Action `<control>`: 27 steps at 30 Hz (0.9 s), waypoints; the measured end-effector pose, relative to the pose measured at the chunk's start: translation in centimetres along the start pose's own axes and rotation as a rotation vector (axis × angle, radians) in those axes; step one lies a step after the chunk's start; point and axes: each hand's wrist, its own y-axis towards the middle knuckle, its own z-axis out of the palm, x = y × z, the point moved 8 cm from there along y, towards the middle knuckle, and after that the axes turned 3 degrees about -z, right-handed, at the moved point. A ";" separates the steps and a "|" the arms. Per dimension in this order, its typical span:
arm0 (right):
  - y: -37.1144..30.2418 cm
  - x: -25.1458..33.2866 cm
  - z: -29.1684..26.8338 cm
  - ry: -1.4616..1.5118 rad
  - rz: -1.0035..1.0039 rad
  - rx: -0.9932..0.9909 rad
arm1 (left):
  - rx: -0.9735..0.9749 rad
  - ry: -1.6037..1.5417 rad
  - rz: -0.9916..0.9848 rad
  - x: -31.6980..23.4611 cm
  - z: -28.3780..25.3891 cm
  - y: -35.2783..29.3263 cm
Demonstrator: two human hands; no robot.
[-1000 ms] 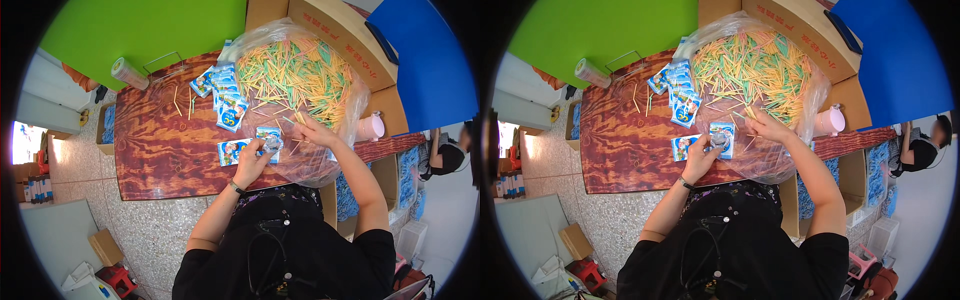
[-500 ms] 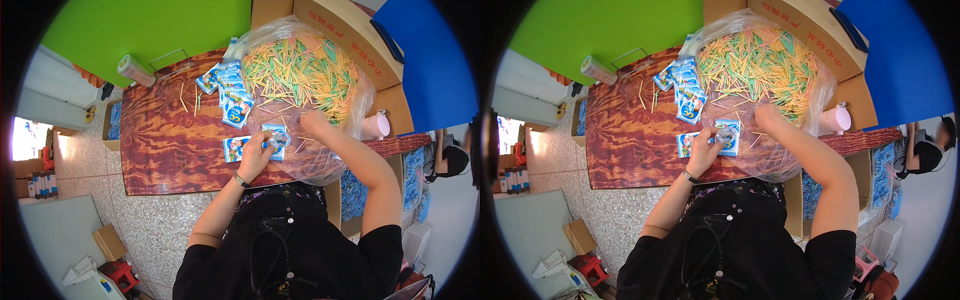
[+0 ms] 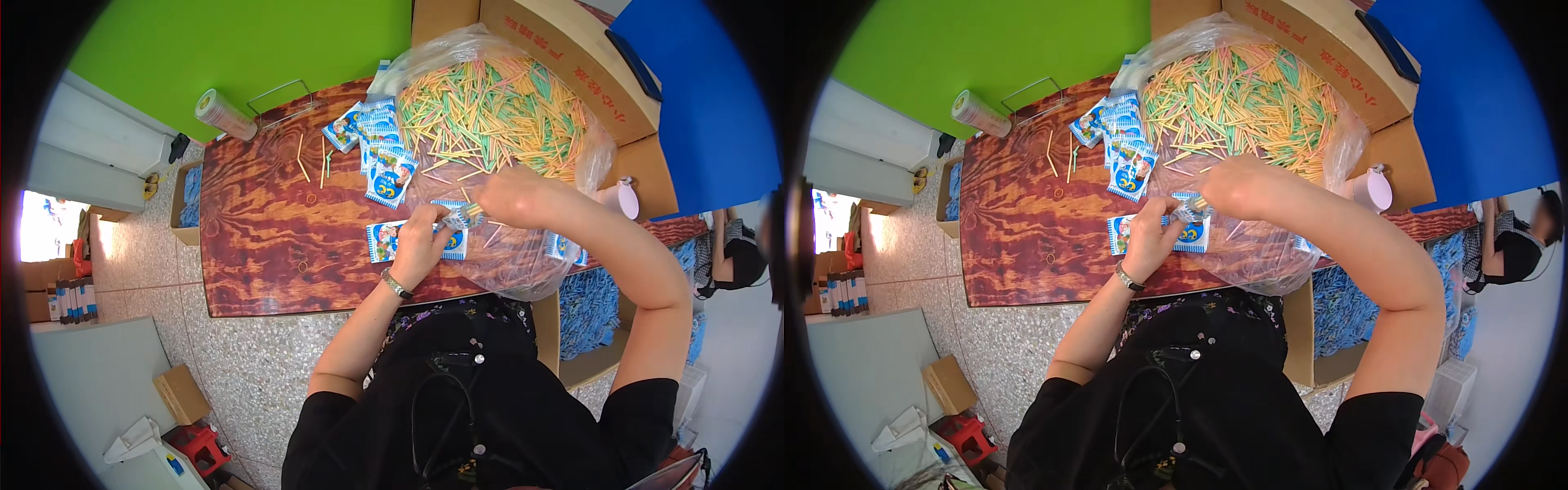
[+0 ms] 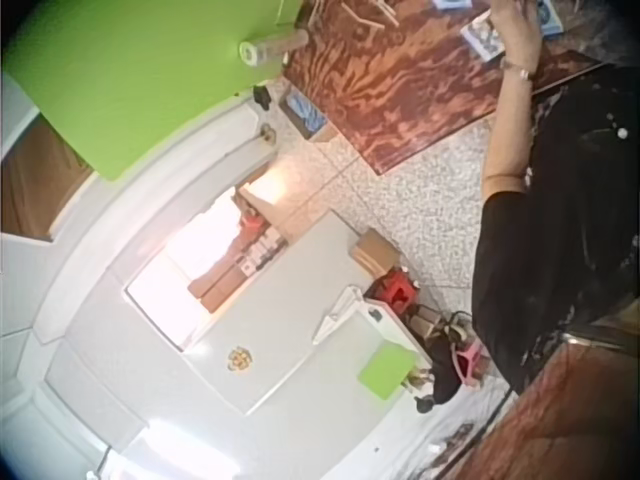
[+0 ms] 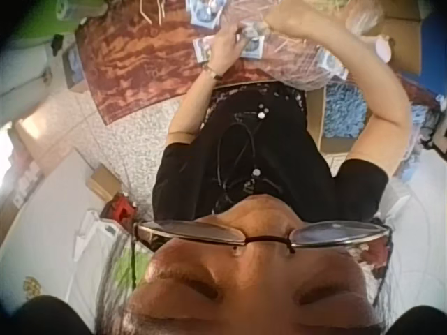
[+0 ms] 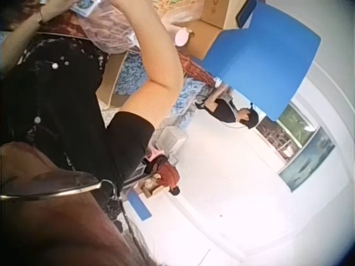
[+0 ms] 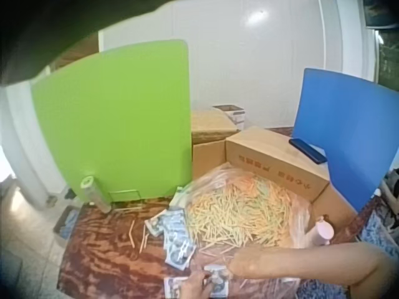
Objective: Packaging small blue packets and yellow shredded filler material into clear plastic bags.
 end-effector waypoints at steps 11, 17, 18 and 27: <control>-2.8 0.1 -5.1 0.227 -0.204 -0.303 | 0.122 -0.349 -0.273 0.4 -0.1 0.5; -1.2 -2.2 -1.4 0.837 -0.244 -0.519 | 0.120 -0.339 -0.189 0.3 -0.5 1.2; -1.0 -1.9 -1.1 0.844 -0.231 -0.534 | 0.126 -0.332 -0.187 0.1 -0.7 1.3; 0.6 -2.7 -1.9 0.756 -0.254 -0.893 | 0.014 -0.570 -0.270 2.7 -3.1 1.2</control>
